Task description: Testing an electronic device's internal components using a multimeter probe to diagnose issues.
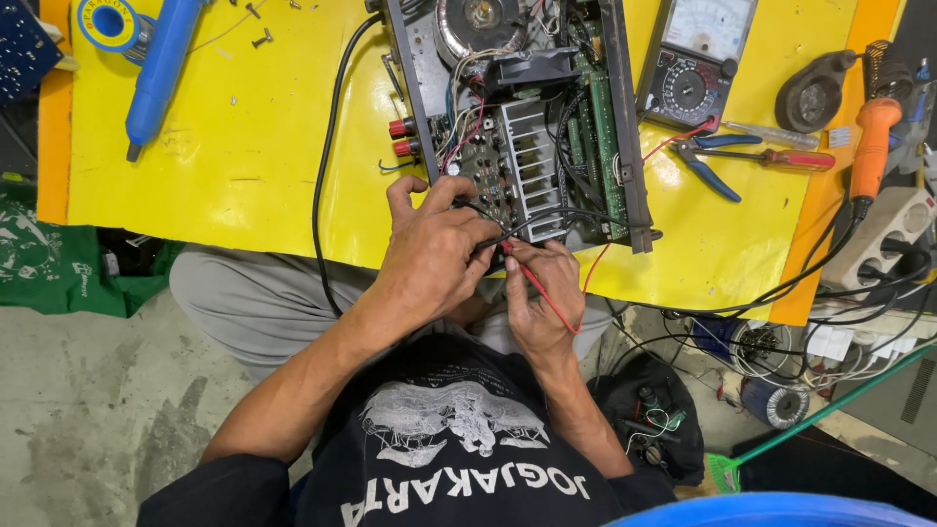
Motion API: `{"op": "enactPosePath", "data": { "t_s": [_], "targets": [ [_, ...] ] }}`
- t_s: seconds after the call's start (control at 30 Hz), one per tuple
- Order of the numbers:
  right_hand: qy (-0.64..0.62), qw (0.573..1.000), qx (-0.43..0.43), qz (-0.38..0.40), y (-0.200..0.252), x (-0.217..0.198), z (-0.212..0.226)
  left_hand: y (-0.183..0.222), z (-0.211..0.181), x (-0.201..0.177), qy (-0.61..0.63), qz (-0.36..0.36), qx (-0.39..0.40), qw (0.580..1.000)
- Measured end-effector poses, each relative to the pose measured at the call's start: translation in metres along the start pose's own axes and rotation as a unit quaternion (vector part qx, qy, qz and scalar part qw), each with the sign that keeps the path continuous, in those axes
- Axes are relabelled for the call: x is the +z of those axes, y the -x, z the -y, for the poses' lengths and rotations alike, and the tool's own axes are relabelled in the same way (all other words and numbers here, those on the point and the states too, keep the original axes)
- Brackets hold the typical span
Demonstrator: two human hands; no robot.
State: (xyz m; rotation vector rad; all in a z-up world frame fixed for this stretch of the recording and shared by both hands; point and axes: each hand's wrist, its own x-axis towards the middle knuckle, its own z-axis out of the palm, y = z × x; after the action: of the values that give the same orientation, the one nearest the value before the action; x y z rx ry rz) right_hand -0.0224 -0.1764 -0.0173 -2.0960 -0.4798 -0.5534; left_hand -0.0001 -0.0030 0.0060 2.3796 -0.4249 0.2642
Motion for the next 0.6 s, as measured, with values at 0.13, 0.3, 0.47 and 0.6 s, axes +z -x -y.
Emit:
{"op": "enactPosePath", "data": {
  "t_s": [0.13,0.3,0.47,0.6],
  "targets": [
    [-0.007,1.000,0.000,0.004,-0.002,-0.002,0.000,0.001,0.001,0.003,0.002,-0.010,-0.001,1.000],
    [-0.077,0.997,0.011,-0.007,-0.002,-0.011,0.003,-0.002,-0.005,-0.006,0.010,-0.038,0.016,0.999],
    [-0.055,0.997,-0.022,-0.042,-0.014,-0.017,-0.002,-0.023,0.005,-0.033,0.017,-0.075,0.017,0.997],
    [0.003,0.996,-0.068,-0.050,-0.026,-0.006,-0.016,-0.045,0.026,-0.036,-0.024,-0.102,0.033,0.994]
  ]
}}
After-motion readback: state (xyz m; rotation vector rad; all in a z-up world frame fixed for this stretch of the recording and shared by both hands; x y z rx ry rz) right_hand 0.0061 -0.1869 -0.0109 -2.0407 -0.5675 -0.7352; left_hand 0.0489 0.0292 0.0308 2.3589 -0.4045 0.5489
